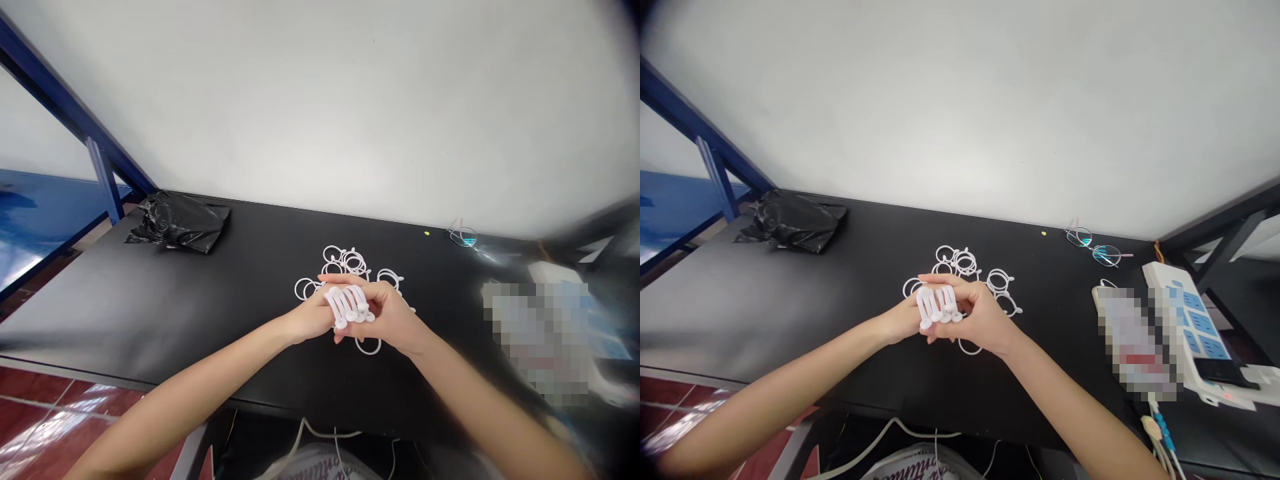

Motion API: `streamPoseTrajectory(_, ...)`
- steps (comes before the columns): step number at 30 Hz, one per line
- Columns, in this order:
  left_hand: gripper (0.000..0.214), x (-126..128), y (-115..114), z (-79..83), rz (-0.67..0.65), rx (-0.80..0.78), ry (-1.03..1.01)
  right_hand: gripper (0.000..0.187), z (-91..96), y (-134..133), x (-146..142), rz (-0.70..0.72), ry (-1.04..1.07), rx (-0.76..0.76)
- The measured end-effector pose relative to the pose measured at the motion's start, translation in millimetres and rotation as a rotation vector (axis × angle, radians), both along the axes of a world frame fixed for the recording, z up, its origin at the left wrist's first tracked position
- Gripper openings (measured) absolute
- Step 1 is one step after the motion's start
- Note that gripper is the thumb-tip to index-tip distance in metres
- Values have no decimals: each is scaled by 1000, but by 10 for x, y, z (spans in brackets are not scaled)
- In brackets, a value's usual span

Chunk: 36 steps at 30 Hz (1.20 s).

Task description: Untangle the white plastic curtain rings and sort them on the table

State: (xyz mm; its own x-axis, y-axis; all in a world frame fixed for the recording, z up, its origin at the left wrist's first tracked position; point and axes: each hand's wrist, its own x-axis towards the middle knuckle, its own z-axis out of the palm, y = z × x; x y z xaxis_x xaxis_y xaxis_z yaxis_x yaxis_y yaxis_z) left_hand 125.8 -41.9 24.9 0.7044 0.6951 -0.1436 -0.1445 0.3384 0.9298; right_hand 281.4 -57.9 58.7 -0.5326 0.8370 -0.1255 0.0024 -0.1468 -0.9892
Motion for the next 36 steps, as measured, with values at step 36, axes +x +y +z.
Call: streamPoseTrajectory(36,16,-196,33,170,-30,475,156,18,224,111,447,12,-144,55)
